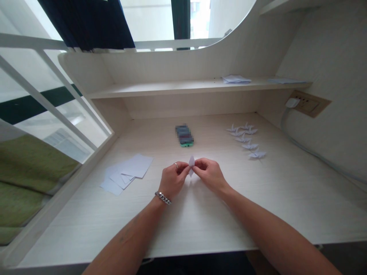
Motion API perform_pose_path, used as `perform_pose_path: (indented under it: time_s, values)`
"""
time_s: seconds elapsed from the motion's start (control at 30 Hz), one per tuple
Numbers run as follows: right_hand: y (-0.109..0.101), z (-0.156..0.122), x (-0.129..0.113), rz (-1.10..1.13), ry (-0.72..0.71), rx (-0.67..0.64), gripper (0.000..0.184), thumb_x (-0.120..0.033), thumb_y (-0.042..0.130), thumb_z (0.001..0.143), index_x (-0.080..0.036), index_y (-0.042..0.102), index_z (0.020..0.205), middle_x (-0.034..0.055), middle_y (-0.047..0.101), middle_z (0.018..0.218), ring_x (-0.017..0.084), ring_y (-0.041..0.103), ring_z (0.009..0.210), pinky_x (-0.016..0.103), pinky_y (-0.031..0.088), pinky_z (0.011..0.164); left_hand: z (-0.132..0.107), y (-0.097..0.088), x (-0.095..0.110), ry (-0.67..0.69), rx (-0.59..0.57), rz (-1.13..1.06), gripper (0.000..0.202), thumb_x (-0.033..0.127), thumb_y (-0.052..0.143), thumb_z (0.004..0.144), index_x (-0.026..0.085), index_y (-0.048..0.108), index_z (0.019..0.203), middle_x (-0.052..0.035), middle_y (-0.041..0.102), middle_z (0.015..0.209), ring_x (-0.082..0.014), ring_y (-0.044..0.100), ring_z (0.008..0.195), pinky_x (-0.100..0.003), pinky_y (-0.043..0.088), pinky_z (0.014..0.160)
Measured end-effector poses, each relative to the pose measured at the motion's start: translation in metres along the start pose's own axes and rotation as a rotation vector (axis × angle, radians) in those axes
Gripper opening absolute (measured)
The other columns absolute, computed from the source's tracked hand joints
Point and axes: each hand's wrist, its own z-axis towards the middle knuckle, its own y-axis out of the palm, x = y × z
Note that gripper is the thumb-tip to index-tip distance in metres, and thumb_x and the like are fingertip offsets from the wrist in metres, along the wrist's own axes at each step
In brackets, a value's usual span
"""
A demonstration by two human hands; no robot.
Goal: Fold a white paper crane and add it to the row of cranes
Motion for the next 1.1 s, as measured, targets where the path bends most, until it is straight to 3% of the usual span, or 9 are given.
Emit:
perform_pose_path:
  time_s: [0.17,0.5,0.87,1.1]
  values:
    - [0.0005,-0.0006,-0.0027,-0.002,0.006,0.045,0.014,-0.028,0.063,0.077,-0.016,0.07,0.079,0.006,0.073,0.077,0.019,0.067,0.07,0.028,0.052,0.068,-0.0001,0.0019,0.0003,-0.01,0.09,0.017,0.018,0.036,0.067,0.078,0.018,0.07,0.079,-0.0043,0.073,0.076,-0.0172,0.068,0.067,-0.027,0.053,0.065]
    - [0.0023,-0.0023,-0.0027,0.01,-0.004,0.05,0.015,-0.03,0.063,0.078,-0.016,0.07,0.08,0.006,0.073,0.077,0.019,0.068,0.07,0.028,0.052,0.068,-0.0007,0.0026,0.0016,0.016,0.11,0.07,0.019,0.037,0.066,0.079,0.018,0.071,0.08,-0.0049,0.074,0.078,-0.0167,0.068,0.065,-0.027,0.053,0.062]
    - [0.0052,-0.0036,-0.0027,-0.016,-0.047,0.071,0.012,-0.027,0.063,0.078,-0.018,0.07,0.08,0.0048,0.073,0.078,0.019,0.068,0.071,0.029,0.052,0.07,-0.0039,0.0067,0.0058,0.141,0.135,0.244,0.011,0.027,0.061,0.082,0.019,0.067,0.084,-0.0034,0.072,0.079,-0.0137,0.065,0.063,-0.024,0.052,0.061]
    - [0.0048,-0.006,-0.0036,-0.02,-0.093,0.052,0.017,-0.026,0.059,0.082,-0.019,0.074,0.087,0.0055,0.075,0.085,0.021,0.068,0.076,0.031,0.053,0.073,-0.0054,0.0082,0.0023,0.265,0.161,0.332,0.013,0.025,0.057,0.086,0.019,0.069,0.087,-0.0062,0.072,0.083,-0.0175,0.065,0.075,-0.027,0.052,0.066]
